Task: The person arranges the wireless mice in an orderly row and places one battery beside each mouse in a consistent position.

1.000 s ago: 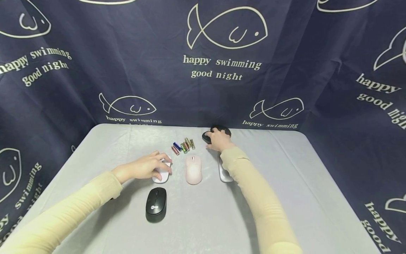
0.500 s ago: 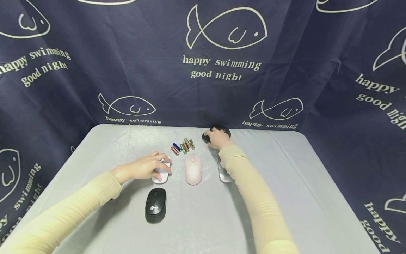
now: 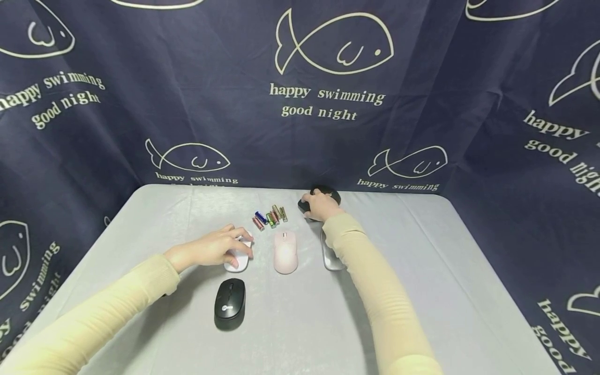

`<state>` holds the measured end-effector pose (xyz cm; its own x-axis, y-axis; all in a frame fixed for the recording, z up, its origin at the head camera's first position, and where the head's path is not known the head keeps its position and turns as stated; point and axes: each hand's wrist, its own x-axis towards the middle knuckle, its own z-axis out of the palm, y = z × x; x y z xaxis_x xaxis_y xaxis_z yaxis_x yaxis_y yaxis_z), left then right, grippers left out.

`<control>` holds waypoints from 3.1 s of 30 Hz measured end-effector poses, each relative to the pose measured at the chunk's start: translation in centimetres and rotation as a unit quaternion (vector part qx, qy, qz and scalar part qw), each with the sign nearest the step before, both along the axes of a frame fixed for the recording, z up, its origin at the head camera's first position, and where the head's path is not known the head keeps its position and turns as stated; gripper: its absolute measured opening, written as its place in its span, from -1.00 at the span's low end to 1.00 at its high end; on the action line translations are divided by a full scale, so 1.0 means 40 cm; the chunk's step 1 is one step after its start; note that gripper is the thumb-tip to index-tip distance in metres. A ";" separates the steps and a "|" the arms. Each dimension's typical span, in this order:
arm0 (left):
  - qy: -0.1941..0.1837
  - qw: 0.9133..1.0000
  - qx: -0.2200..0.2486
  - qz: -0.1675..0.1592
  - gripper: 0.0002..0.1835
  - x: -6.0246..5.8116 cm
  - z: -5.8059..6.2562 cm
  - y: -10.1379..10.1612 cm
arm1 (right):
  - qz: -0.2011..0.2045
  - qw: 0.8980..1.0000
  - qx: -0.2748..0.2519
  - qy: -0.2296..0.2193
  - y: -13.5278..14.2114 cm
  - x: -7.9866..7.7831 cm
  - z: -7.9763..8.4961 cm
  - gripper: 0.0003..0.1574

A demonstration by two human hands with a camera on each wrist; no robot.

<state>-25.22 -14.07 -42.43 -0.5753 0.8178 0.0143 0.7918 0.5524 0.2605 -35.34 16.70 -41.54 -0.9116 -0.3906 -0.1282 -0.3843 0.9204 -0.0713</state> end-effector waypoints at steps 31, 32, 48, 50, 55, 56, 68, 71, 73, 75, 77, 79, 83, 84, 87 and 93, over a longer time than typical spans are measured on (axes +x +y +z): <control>0.001 1.000 0.005 -0.004 -0.61 -0.001 -0.001 -0.002 | 0.011 1.000 0.000 -0.003 0.000 -0.003 0.000 -0.40; 0.000 1.000 0.005 -0.004 -0.61 0.000 0.000 -0.002 | 0.011 1.000 -0.001 -0.002 0.001 -0.003 0.001 -0.40; 0.000 1.000 0.005 -0.004 -0.61 -0.003 -0.004 -0.002 | 0.001 1.000 -0.011 0.008 0.012 0.017 0.032 -0.41; 0.000 1.000 0.004 -0.005 -0.61 -0.003 -0.003 -0.002 | 0.000 1.000 -0.014 0.014 0.012 0.021 0.040 -0.41; -0.002 1.000 0.004 -0.003 -0.61 -0.003 -0.002 -0.002 | -0.005 1.000 -0.011 0.018 0.009 0.027 0.060 -0.42; -0.003 1.000 0.004 -0.003 -0.61 -0.002 -0.002 -0.001 | -0.006 1.000 -0.010 0.017 0.008 0.028 0.065 -0.42; -0.004 1.000 0.006 -0.003 -0.60 0.003 0.004 0.000 | -0.007 0.999 -0.014 0.036 0.019 0.052 0.122 -0.44; -0.004 1.000 0.005 -0.002 -0.60 0.003 0.003 0.000 | -0.011 0.999 -0.014 0.045 0.022 0.062 0.139 -0.45; -0.005 1.000 0.004 -0.002 -0.60 0.002 0.000 0.000 | -0.013 0.999 -0.014 0.049 0.024 0.068 0.150 -0.45; -0.004 1.000 0.004 -0.001 -0.60 0.000 -0.002 -0.001 | -0.016 0.998 -0.014 0.054 0.024 0.072 0.160 -0.45; -0.005 1.000 0.004 -0.001 -0.60 -0.001 -0.005 -0.001 | -0.020 0.998 -0.018 0.059 0.025 0.077 0.168 -0.45; -0.004 1.000 0.005 -0.001 -0.60 -0.002 -0.008 -0.002 | -0.024 0.997 -0.022 0.065 0.025 0.083 0.176 -0.44; -0.003 1.000 0.005 -0.001 -0.59 -0.003 -0.008 -0.003 | -0.032 0.997 -0.026 0.069 0.021 0.098 0.190 -0.45; -0.003 1.000 0.005 -0.001 -0.60 -0.002 -0.007 -0.003 | -0.033 0.997 -0.027 0.069 0.019 0.103 0.193 -0.45; -0.002 1.000 0.004 -0.001 -0.60 -0.001 -0.005 -0.003 | -0.034 0.997 -0.029 0.070 0.012 0.116 0.200 -0.45; -0.006 1.000 0.008 -0.003 -0.60 0.002 -0.001 -0.002 | -0.035 0.996 -0.038 0.074 -0.002 0.145 0.216 -0.43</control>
<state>-25.15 -14.13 -42.48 -0.5710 0.8207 0.0208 0.7917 0.5438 0.2786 -29.52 16.63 -32.90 -0.9436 -0.3290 0.0370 -0.3311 0.9394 -0.0889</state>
